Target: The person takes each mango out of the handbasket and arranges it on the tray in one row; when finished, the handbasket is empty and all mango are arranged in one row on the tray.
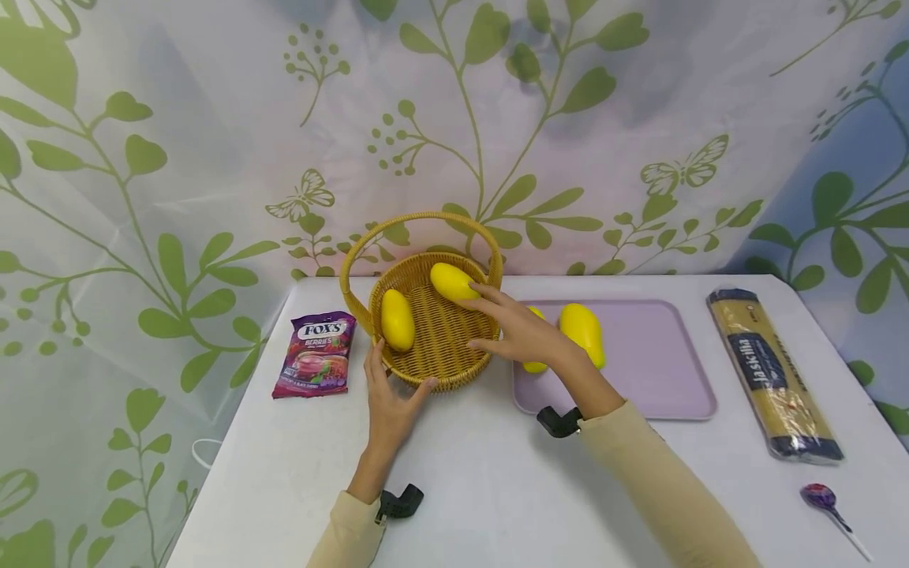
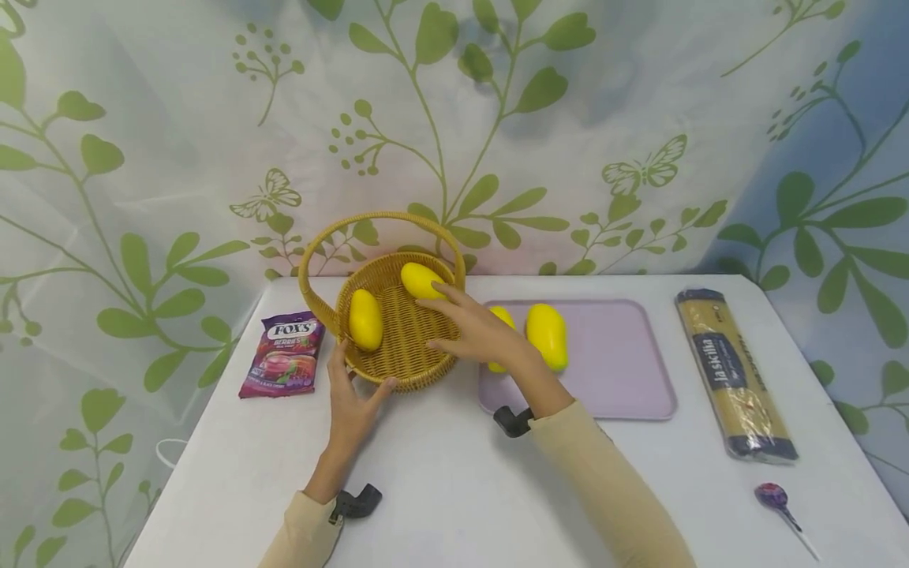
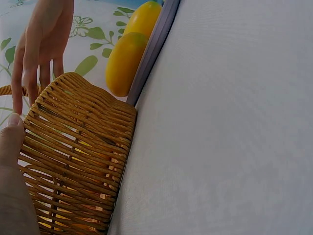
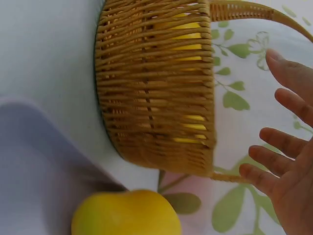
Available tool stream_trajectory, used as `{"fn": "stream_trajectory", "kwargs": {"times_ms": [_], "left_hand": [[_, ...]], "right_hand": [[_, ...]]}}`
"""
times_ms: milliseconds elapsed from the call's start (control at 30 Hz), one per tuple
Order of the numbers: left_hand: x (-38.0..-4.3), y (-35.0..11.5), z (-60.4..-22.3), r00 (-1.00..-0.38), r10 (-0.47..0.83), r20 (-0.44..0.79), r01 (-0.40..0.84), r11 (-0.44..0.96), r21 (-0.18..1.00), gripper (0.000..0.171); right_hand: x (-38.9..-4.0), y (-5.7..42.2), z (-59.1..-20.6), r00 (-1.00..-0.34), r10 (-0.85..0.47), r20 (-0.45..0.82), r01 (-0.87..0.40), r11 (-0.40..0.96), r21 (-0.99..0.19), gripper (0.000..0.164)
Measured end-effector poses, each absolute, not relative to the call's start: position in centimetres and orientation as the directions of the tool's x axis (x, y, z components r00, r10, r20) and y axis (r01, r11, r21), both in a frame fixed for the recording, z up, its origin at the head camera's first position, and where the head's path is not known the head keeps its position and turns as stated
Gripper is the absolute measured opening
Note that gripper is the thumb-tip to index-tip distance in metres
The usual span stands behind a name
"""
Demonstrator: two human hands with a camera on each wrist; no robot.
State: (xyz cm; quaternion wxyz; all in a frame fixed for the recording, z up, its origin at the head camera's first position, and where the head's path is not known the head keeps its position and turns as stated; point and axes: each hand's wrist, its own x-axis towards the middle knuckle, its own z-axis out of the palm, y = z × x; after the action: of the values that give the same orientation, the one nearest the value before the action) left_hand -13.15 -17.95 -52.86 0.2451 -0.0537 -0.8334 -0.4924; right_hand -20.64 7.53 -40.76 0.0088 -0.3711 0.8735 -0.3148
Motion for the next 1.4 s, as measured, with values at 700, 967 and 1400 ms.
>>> {"fn": "stream_trajectory", "kwargs": {"times_ms": [700, 967, 1400], "left_hand": [[-13.0, -17.5, -52.8, -0.875, -0.154, 0.459, 0.32, 0.527, 0.787, 0.105], [-13.1, -17.8, -53.0, -0.88, -0.168, 0.444, 0.302, 0.524, 0.796, 0.105], [-13.3, -18.1, -53.0, -0.885, -0.163, 0.437, 0.291, 0.538, 0.791, 0.105]], "right_hand": [[-27.2, 2.1, -44.2, -0.791, -0.608, 0.07, -0.546, 0.649, -0.53, 0.066], [-28.4, 1.1, -44.3, -0.812, -0.584, -0.018, -0.498, 0.707, -0.502, 0.063], [-27.3, 0.7, -44.5, -0.782, -0.621, -0.051, -0.501, 0.675, -0.542, 0.063]]}}
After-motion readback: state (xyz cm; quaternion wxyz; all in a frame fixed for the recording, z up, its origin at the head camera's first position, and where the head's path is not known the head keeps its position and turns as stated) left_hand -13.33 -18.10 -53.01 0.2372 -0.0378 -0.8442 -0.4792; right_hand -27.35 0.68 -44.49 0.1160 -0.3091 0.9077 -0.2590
